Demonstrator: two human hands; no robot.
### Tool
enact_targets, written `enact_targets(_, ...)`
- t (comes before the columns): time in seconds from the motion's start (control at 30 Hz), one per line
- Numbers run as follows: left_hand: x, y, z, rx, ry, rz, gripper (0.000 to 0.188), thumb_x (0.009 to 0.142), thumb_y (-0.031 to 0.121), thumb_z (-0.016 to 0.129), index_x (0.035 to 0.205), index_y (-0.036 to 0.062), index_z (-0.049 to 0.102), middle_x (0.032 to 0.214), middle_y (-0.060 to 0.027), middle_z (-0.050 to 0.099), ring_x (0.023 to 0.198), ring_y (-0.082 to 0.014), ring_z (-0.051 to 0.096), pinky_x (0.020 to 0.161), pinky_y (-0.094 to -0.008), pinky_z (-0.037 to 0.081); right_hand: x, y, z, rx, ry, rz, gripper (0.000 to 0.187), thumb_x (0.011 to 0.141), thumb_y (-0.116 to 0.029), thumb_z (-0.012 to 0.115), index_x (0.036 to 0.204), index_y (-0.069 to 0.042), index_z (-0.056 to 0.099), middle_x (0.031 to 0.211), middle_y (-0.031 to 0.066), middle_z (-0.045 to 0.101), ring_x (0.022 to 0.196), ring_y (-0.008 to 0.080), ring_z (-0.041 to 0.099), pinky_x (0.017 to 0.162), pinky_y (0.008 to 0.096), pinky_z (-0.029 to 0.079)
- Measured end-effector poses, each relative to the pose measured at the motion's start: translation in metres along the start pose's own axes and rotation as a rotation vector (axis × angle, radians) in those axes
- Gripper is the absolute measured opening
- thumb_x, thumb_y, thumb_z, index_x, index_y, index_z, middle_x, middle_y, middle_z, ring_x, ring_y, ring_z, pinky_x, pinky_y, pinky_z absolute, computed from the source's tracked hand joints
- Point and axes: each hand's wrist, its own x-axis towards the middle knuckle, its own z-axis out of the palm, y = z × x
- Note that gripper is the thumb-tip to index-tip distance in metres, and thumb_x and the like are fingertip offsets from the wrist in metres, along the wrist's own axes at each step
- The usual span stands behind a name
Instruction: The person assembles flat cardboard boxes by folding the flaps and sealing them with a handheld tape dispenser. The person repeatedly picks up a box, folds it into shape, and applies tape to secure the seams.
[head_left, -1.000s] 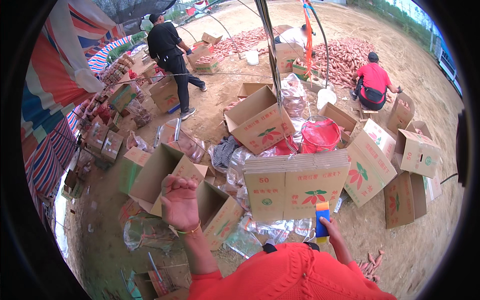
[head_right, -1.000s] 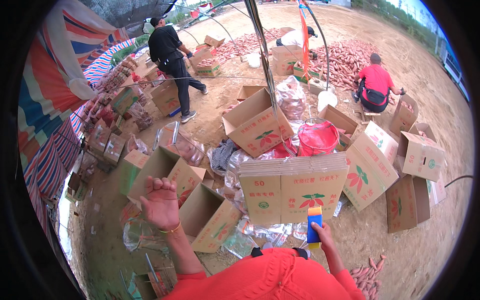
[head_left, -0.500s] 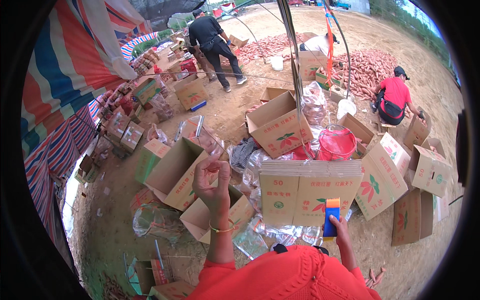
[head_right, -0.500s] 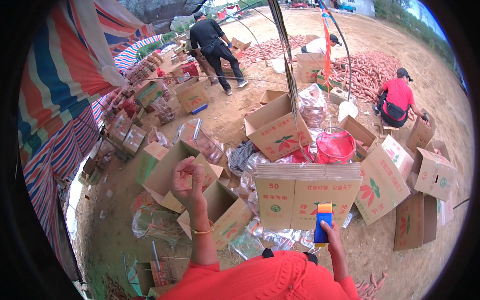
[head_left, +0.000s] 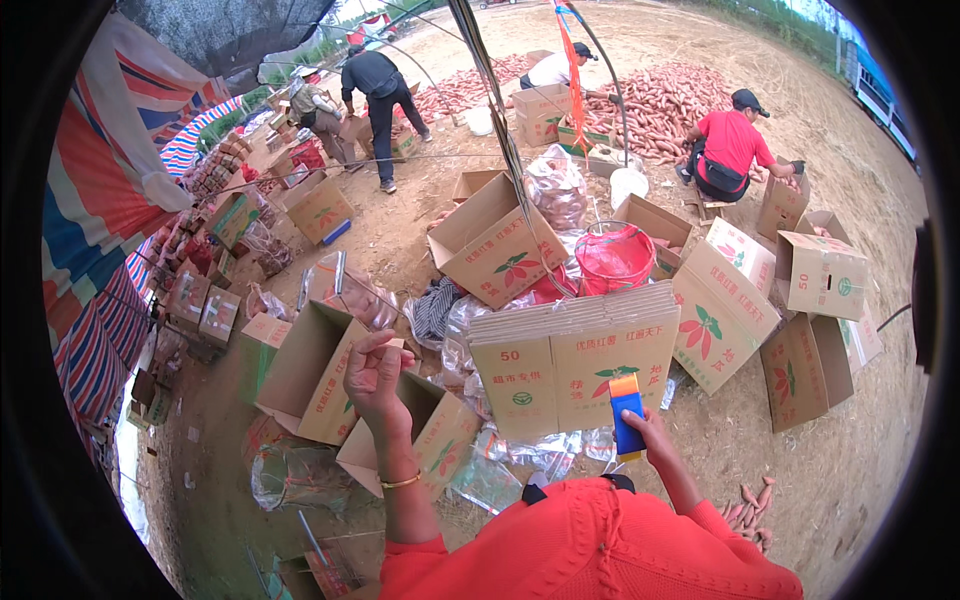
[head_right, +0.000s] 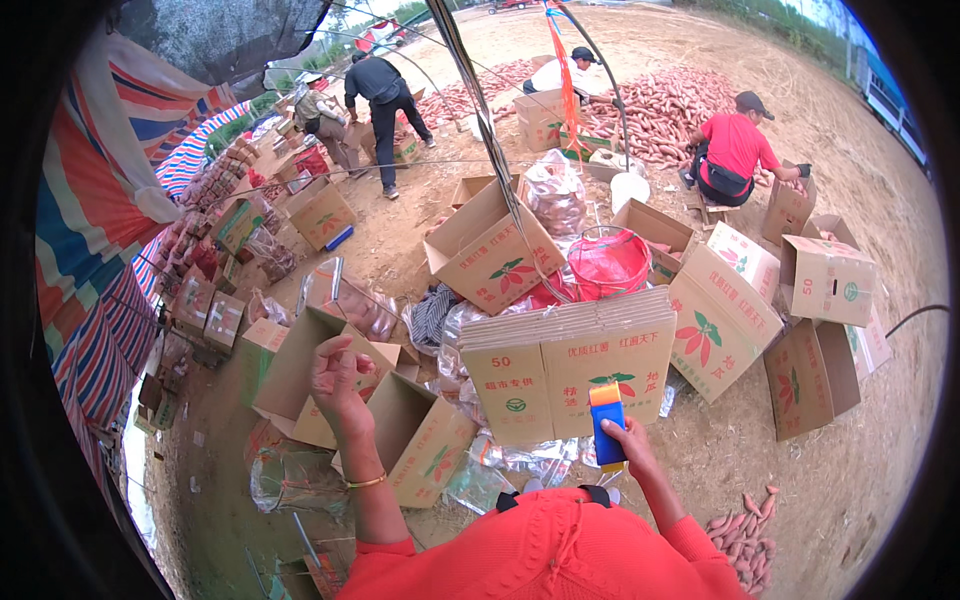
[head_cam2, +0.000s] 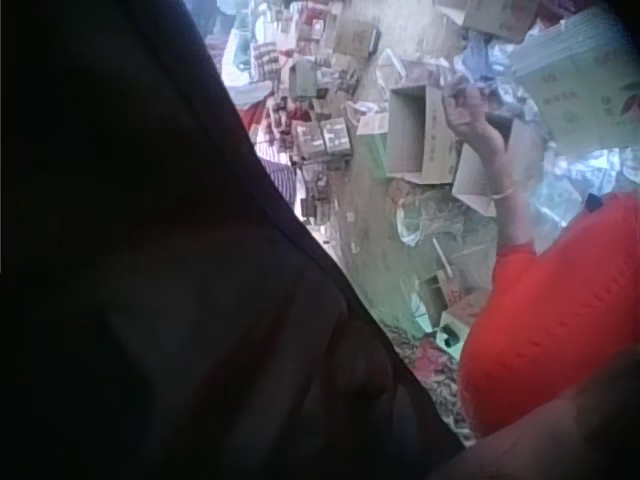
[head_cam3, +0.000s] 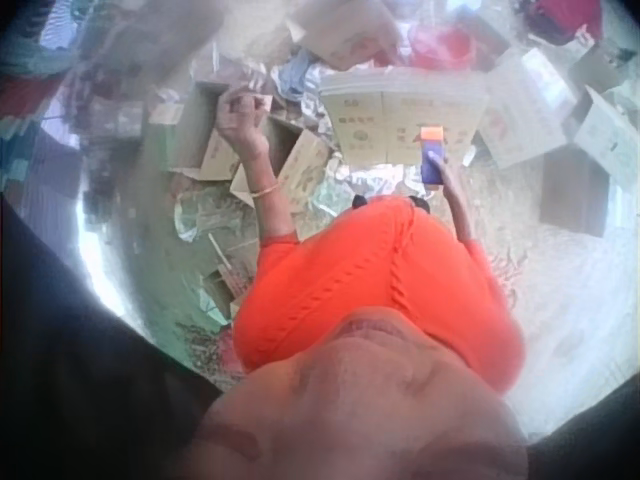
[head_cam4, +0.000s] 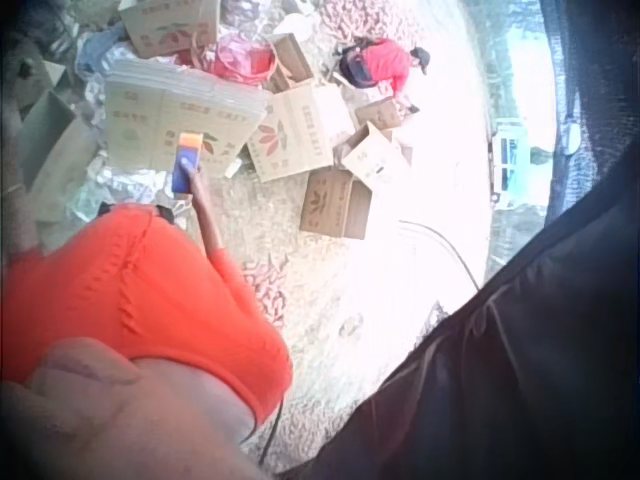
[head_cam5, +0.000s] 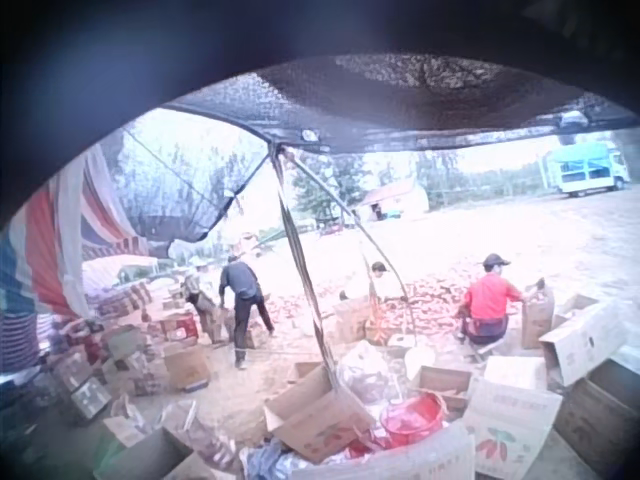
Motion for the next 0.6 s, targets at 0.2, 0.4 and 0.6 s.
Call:
enact_targets(0.2, -0.003, -0.069, -0.019, 0.029, 0.008, -0.359, 0.015, 0.089, 0.012, 0.057, 0.100, 0.0024, 0.060, 0.077, -0.0041, 0.063, 0.063, -0.0093, 0.059, 0.058, -0.0205, 0.047, -0.007, 0.008, -0.005, 0.045, 0.037, 0.025, 0.035, 0.080, -0.032, 0.069, 0.092, -0.002, 0.058, 0.077, 0.0046, 0.063, 0.064, 0.0126, 0.062, 0.061, 0.0264, 0.052)
enact_targets(0.4, -0.031, -0.178, -0.057, 0.310, -0.029, -0.596, 0.013, 0.087, 0.011, 0.060, 0.098, 0.0042, 0.063, 0.079, -0.0015, 0.065, 0.065, -0.0061, 0.058, 0.055, -0.0181, 0.044, -0.019, 0.037, -0.033, 0.032, 0.107, 0.069, 0.033, 0.079, -0.033, 0.069, 0.090, -0.003, 0.060, 0.076, 0.0036, 0.063, 0.063, 0.0110, 0.060, 0.060, 0.0255, 0.050)
enact_targets(0.6, -0.065, -0.282, -0.084, 0.490, -0.227, -0.734, 0.020, 0.083, 0.012, 0.063, 0.102, 0.0052, 0.062, 0.085, 0.0001, 0.063, 0.071, -0.0058, 0.058, 0.058, -0.0196, 0.044, -0.046, 0.047, -0.048, 0.038, 0.238, 0.113, 0.033, 0.082, -0.032, 0.066, 0.094, -0.004, 0.054, 0.075, 0.0085, 0.062, 0.064, 0.0166, 0.063, 0.061, 0.0297, 0.052)
